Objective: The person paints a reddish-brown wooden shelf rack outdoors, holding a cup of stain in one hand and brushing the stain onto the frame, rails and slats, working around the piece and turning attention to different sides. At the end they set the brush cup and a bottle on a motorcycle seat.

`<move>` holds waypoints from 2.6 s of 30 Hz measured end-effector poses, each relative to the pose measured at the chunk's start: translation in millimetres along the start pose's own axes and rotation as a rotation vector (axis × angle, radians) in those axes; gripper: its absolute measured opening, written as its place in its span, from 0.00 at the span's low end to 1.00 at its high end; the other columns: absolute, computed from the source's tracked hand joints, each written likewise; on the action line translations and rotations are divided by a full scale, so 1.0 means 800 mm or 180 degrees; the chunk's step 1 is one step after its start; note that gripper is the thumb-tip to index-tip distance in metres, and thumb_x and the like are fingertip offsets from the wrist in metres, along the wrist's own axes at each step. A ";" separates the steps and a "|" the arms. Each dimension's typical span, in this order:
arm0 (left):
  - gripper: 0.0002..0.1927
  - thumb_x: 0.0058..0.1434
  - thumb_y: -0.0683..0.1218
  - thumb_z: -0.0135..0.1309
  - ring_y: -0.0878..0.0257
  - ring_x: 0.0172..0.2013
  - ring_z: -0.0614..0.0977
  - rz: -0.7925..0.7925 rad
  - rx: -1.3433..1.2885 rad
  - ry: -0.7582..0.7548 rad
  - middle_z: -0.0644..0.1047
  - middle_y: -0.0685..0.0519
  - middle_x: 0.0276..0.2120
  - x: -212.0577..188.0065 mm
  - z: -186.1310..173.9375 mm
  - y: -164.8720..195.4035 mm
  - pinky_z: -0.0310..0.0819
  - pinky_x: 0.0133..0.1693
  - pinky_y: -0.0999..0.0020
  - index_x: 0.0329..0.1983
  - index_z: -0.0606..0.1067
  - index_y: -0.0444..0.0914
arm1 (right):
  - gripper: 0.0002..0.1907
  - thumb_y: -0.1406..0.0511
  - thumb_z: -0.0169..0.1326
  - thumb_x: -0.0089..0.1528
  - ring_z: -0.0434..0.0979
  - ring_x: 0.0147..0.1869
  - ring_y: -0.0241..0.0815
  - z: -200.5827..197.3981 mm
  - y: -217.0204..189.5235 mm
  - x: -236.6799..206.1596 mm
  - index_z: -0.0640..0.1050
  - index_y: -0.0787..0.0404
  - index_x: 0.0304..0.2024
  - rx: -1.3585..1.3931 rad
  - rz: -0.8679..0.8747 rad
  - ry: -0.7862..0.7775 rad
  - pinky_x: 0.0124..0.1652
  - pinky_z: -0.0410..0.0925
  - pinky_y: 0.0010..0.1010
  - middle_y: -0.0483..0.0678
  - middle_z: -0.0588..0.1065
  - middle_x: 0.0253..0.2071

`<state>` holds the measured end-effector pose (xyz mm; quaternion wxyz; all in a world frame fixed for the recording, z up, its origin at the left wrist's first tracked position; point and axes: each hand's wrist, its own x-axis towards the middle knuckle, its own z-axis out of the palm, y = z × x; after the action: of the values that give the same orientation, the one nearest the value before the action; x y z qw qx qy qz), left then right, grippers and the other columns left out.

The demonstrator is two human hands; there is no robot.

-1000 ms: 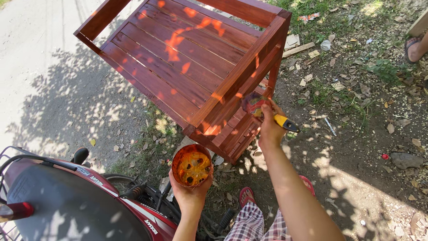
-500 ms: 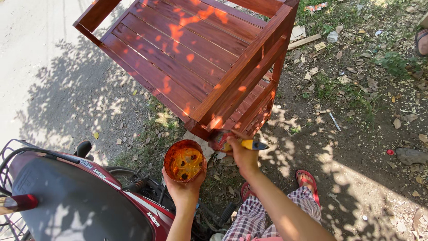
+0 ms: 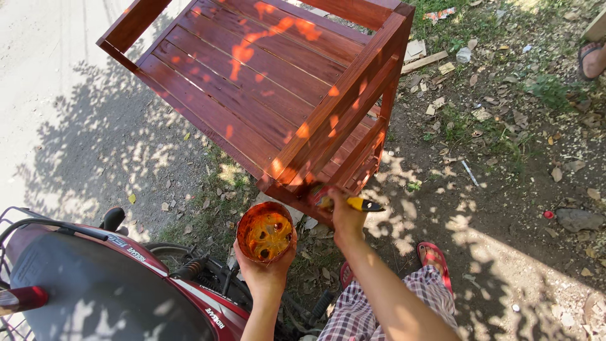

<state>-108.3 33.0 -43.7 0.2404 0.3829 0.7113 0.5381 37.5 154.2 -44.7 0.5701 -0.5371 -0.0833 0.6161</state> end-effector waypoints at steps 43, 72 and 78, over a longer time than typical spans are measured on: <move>0.47 0.39 0.46 0.75 0.56 0.56 0.78 0.0175 0.0367 0.0170 0.74 0.48 0.55 0.009 -0.001 -0.008 0.72 0.57 0.61 0.62 0.64 0.37 | 0.10 0.64 0.60 0.61 0.83 0.34 0.41 -0.005 0.022 -0.012 0.79 0.63 0.42 0.0522 0.0271 0.0490 0.31 0.79 0.31 0.52 0.80 0.39; 0.45 0.34 0.43 0.75 0.57 0.50 0.80 0.0230 0.0559 0.0128 0.76 0.47 0.51 -0.022 0.038 0.016 0.76 0.50 0.63 0.57 0.67 0.34 | 0.10 0.66 0.61 0.60 0.81 0.38 0.41 -0.034 -0.051 0.093 0.80 0.61 0.43 0.0734 -0.0467 0.0257 0.34 0.79 0.32 0.49 0.79 0.38; 0.48 0.35 0.42 0.76 0.57 0.53 0.79 -0.0024 0.0533 0.0084 0.74 0.44 0.53 -0.025 0.091 0.020 0.76 0.52 0.62 0.60 0.65 0.34 | 0.20 0.63 0.62 0.65 0.83 0.50 0.44 -0.020 -0.216 0.244 0.75 0.61 0.57 0.0576 -0.1358 0.0301 0.45 0.80 0.31 0.54 0.79 0.53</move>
<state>-37.0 61.3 -52.3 0.2002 0.3919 0.7583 0.4809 199.6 358.3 -38.4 0.7365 -0.4823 -0.1126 0.4608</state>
